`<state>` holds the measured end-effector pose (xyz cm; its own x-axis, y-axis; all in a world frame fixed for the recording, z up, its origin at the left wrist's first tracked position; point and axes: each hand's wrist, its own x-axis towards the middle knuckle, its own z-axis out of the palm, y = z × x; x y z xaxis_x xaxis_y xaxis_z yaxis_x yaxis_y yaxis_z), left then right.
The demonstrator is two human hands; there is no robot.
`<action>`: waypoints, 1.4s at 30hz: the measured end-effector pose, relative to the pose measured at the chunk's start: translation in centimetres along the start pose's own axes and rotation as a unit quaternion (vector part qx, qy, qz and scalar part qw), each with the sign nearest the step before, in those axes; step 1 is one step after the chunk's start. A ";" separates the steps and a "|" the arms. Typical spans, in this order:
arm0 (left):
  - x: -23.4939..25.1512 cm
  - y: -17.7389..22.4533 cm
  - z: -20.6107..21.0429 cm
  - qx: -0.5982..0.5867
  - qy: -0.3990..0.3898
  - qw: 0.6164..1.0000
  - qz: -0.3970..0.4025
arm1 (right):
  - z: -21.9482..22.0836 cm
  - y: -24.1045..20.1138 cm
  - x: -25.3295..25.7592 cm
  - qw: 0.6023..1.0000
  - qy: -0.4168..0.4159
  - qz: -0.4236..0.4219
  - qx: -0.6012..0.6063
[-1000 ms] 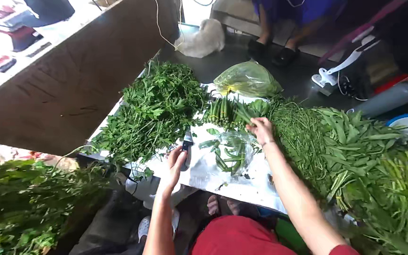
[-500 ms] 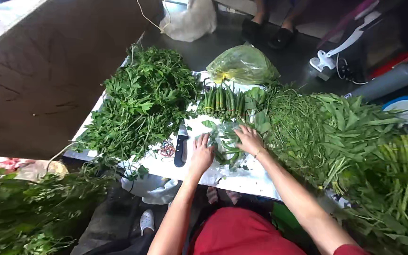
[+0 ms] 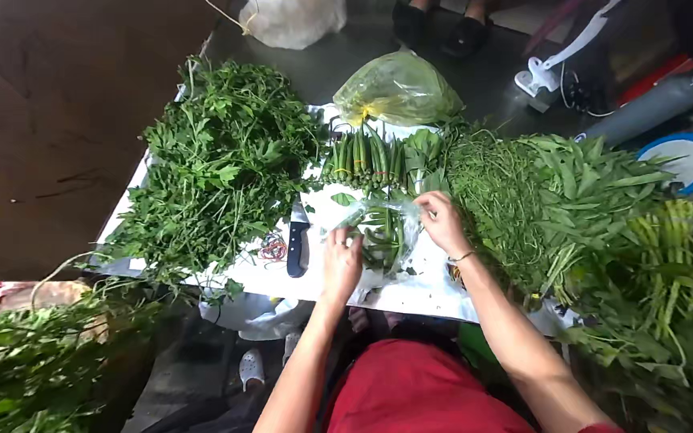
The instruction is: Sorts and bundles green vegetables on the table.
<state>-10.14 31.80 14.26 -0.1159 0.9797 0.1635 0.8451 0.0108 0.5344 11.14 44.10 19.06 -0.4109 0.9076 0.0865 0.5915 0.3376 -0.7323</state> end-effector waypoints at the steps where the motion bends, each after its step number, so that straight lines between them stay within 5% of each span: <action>1: -0.7 0.9 0.9 -0.005 -0.050 0.999 0.009 | 0.4 0.0 -0.6 0.998 -0.051 -0.027 0.007; 4: -2.1 2.7 3.1 0.001 -0.283 0.959 0.013 | 3.6 2.2 -0.9 0.967 -0.249 -0.050 -0.009; 7: -3.0 3.3 4.0 0.026 -0.367 0.930 0.007 | 5.6 4.8 -0.4 0.942 -0.294 -0.070 -0.145; 12: -1.1 2.1 2.1 -0.002 -0.302 0.951 -0.074 | 5.3 5.4 -0.2 0.922 -0.264 -0.128 -0.254; 21: 6.5 -3.1 4.6 0.085 -0.124 0.979 -0.135 | 4.3 5.5 -1.1 0.955 -0.175 -0.143 -0.191; 25: 7.9 -3.7 5.0 0.103 -0.155 0.969 -0.161 | 3.2 4.5 -1.7 0.992 -0.122 -0.025 -0.020; 28: 7.5 -3.8 4.5 0.081 -0.174 0.971 -0.141 | 3.3 4.4 -2.1 0.984 -0.108 0.042 0.135; 32: 6.1 -1.7 2.1 -0.082 -0.176 0.973 -0.120 | 3.1 3.2 -2.3 0.967 -0.125 0.058 0.215; 34: 4.6 0.7 0.1 -0.264 -0.143 0.944 -0.137 | 2.8 2.1 -2.7 0.962 -0.120 0.049 0.240; 37: 2.2 3.0 -0.2 -0.536 -0.063 0.827 -0.154 | 2.9 0.2 -3.4 0.958 -0.117 0.022 0.262; 42: -1.4 4.8 1.4 -0.648 0.034 0.723 -0.238 | 5.3 -2.1 -5.0 0.974 -0.154 -0.039 0.164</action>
<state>-5.22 30.70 15.46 -0.2952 0.9143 -0.2774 -0.4921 0.1033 0.8644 8.34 37.51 16.58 -0.6639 0.7476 -0.0185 0.3170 0.2589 -0.9124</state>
